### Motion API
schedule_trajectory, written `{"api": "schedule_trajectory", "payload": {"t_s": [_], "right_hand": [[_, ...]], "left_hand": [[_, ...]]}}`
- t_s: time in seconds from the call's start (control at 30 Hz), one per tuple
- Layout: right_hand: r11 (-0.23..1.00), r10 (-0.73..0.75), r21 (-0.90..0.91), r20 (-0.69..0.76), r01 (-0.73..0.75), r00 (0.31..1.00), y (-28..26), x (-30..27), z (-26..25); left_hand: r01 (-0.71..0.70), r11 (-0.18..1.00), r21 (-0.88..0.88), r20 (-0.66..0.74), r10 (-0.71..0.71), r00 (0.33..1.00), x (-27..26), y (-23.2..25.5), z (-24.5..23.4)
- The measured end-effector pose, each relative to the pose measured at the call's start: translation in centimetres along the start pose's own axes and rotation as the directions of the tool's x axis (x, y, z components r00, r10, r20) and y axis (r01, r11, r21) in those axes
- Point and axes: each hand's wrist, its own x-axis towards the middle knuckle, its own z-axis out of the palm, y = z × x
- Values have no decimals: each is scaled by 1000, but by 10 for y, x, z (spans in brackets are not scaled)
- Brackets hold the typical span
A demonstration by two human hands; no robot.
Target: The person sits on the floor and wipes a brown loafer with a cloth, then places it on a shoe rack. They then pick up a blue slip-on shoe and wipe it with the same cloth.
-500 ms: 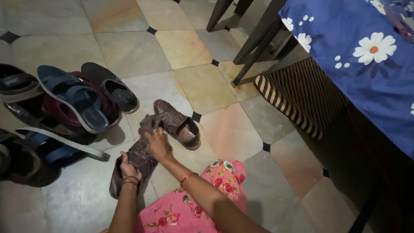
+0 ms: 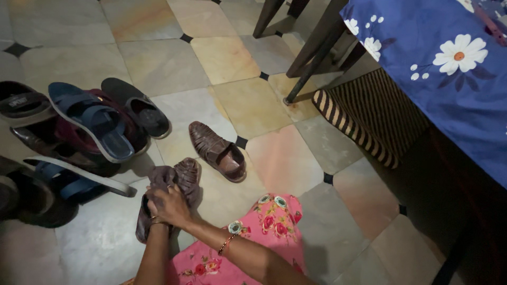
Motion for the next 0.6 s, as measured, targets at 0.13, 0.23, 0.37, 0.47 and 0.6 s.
{"api": "schedule_trajectory", "payload": {"t_s": [0.13,0.23,0.37,0.47,0.6], "right_hand": [[982,-117,-146,27,119,993,2,17,-23],[945,-61,-308,168,111,984,21,38,-34],[893,-46,-433,174,118,984,42,68,-59],[894,22,-447,112,30,993,50,82,-74],[939,105,-331,17,-94,994,63,96,-93]], "left_hand": [[-2,1000,-6,-9,2,1000,-3,4,2],[31,999,-8,-39,-31,999,-10,7,-1],[70,997,-15,-11,-70,998,-10,6,-7],[112,992,-60,95,-106,990,-3,5,-9],[249,951,185,89,-269,959,-9,13,0]]}}
